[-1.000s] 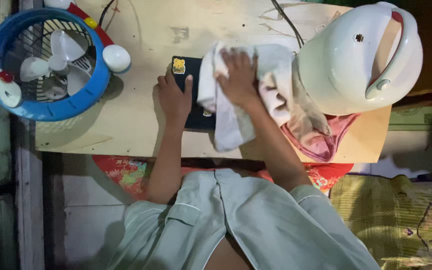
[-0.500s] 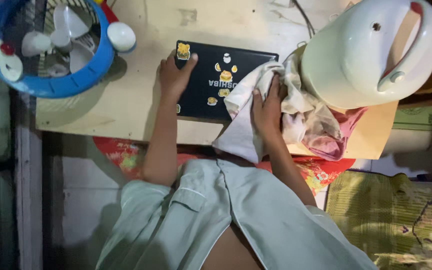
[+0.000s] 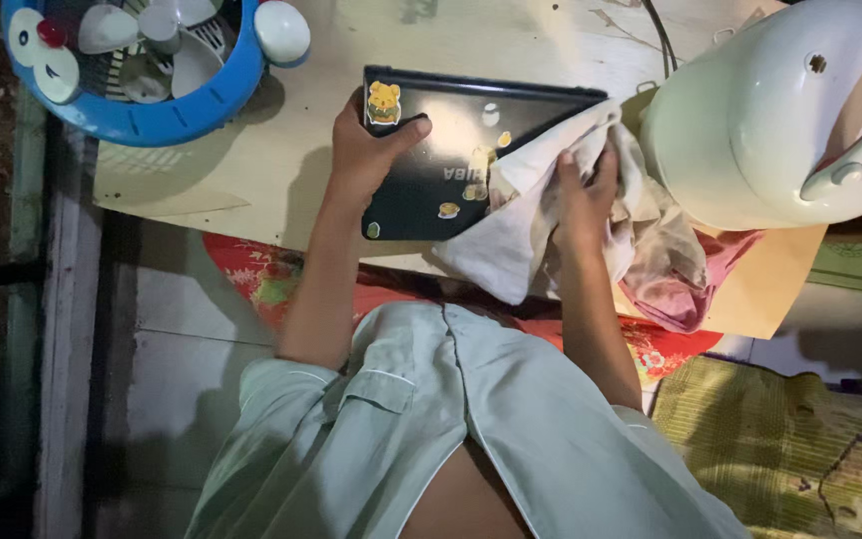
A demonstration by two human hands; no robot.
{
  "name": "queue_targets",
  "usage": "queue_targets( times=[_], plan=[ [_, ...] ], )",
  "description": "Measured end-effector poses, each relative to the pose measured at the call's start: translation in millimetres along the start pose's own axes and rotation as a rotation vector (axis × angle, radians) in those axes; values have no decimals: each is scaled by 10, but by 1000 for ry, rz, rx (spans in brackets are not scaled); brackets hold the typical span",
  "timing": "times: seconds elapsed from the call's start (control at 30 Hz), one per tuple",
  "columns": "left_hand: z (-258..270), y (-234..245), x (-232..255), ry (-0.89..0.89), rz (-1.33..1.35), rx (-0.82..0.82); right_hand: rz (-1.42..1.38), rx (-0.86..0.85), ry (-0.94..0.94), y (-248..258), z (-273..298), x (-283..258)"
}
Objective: The person wipes a white electric kettle with a pink cloth, then cleans a black laptop by wiping the lid, bottom, and keyboard area. The person opens and closes the laptop during the process and continues wiping the exterior surfaces.
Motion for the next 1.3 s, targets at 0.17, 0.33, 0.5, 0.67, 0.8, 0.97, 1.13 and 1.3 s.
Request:
queue_targets(
  times=[0.17,0.33,0.5,0.67,0.8,0.97,1.13,1.3],
  plan=[
    [334,-229,575,-178,-91,0,-92,58,181,124,-281,1],
    [764,-495,874,-676,-431,-126,-181,269,133,617,-270,6],
    [985,-563,601,-1074,-575,-214,-325,546,42,1240,247,-142],
    [1089,-497,326,-1284,-612,-341,530,523,972,1631,781,-924],
    [1145,-436,158,-1329,-665,-417,303,469,909,1767,960,-1300],
    [1110,-289,-22,-1348,-725,-517,275,262,593,1387,915,-909],
    [1166,-222,-228,-1270,-944,-610,756,186,495,681,784,-464],
    [1227,-296,-357,-1132,-1074,-692,781,33,297,413,621,-422]
  ],
)
Point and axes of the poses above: each hand's wrist, its own z-axis away from the middle knuckle, its own y-axis out of the back of the hand, x = y × z, the point moved 6 cm from there along -z, towards the middle knuckle, and after that the axes turned 5 degrees about z, right-handed, at the moved point
